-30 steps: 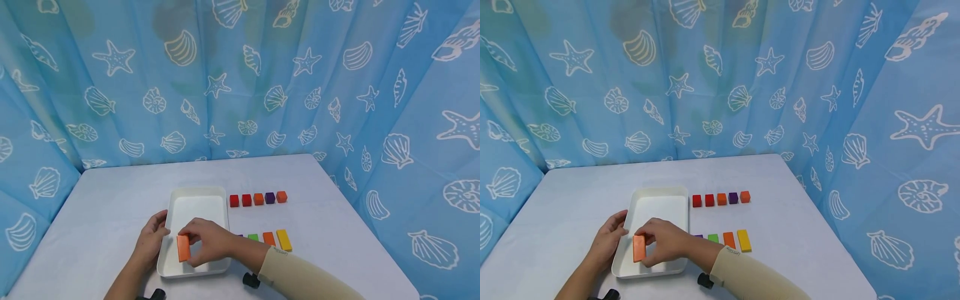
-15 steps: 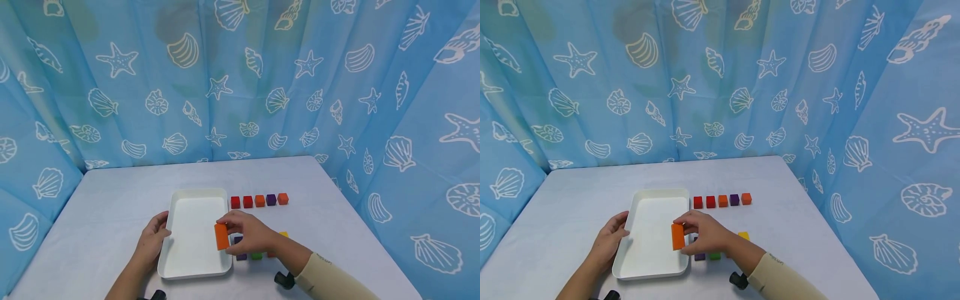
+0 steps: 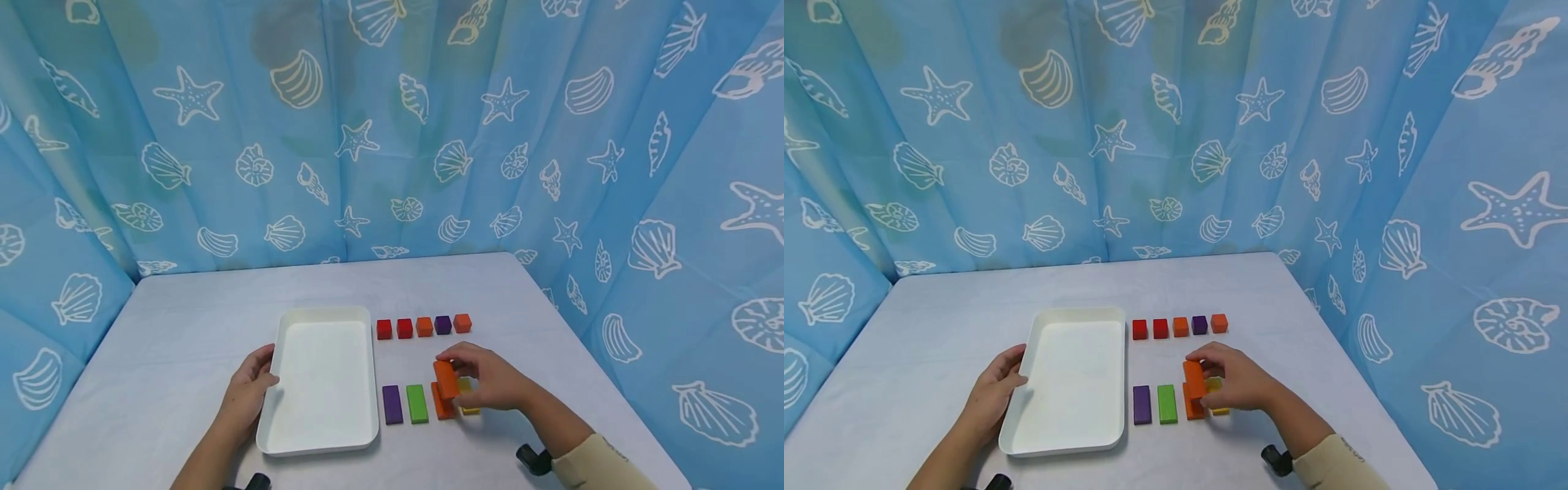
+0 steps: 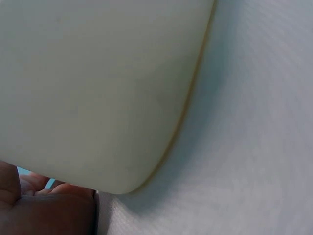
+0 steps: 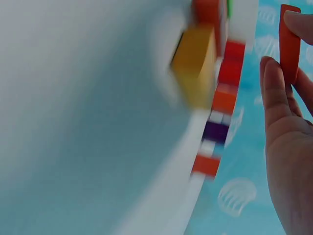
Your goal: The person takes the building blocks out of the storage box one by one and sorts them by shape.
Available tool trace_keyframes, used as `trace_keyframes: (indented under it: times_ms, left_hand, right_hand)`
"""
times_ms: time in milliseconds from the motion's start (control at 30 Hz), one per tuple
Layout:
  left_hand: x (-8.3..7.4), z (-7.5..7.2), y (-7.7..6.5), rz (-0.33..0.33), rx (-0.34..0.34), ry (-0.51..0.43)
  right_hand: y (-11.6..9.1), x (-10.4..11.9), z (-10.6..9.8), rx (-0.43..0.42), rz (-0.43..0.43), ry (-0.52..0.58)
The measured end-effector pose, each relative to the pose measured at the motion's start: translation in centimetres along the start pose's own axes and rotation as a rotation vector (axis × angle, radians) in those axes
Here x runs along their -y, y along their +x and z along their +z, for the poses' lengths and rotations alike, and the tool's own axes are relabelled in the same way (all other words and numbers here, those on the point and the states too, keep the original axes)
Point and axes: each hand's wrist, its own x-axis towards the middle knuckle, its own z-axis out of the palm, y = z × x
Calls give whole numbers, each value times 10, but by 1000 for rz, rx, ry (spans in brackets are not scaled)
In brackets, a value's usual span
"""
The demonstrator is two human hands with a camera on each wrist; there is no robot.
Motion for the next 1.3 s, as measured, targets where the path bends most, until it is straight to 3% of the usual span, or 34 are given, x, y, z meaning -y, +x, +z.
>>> trace_keyframes:
  times_ms: [267,500,1067,1300]
  left_hand:
    - [-2,1,1,-2,-3,20]
    - [-4,2,2,-10,-14,17]
    - [-1,0,2,3,-8,1]
    - [-1,1,1,-8,-21,18]
  right_hand:
    - [-30,-35,-29,-78,130,-74]
    - [-40,-48,-27,-61,274,-117]
    - [-37,-46,-22,-28,250,-172]
    - [-34,-46,-18,-41,306,-258]
